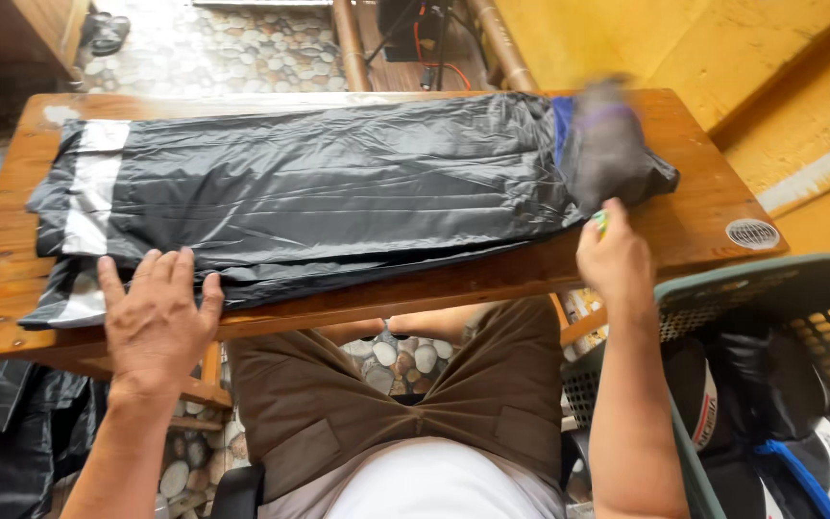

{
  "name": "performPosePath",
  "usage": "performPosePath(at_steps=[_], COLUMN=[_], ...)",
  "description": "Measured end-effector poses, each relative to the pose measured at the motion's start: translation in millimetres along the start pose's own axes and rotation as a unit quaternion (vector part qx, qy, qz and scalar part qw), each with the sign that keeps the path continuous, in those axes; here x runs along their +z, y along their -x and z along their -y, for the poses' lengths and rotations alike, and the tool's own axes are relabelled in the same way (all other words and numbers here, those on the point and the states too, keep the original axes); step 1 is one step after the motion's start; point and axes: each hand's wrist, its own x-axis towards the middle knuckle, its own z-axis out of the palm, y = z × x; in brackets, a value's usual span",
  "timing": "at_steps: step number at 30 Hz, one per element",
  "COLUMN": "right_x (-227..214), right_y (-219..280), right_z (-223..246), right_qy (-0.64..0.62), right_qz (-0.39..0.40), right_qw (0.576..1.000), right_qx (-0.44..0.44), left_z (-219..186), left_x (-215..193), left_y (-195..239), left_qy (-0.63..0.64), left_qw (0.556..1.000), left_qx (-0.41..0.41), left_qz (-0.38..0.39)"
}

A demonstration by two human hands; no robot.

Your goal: The person secures a black plastic bag with a blue clip, then uses a feather duster to wipe the surface of the bag. They place the bag into a basket, retrieve a larger black plastic bag, and continue wiping it with the duster on a wooden table.

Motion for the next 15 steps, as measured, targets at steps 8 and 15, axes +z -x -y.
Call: performPosePath(at_steps=[8,15], right_x=[-50,-51], right_y=[-125,-194], right_z=[-42,-116], right_qy=[0.006,0.234], right_qz=[-0.165,-0.095], right_qw=[0.986,0.964], right_qx=[0.023,0.08], left_z=[-11,-42], left_x=[-41,-37], left_y=[-31,-43], left_qy=[0.041,0.21], left_qw=[0.985,0.95], left_qx=[0.001,0.213], left_qz=[0.165,0.091])
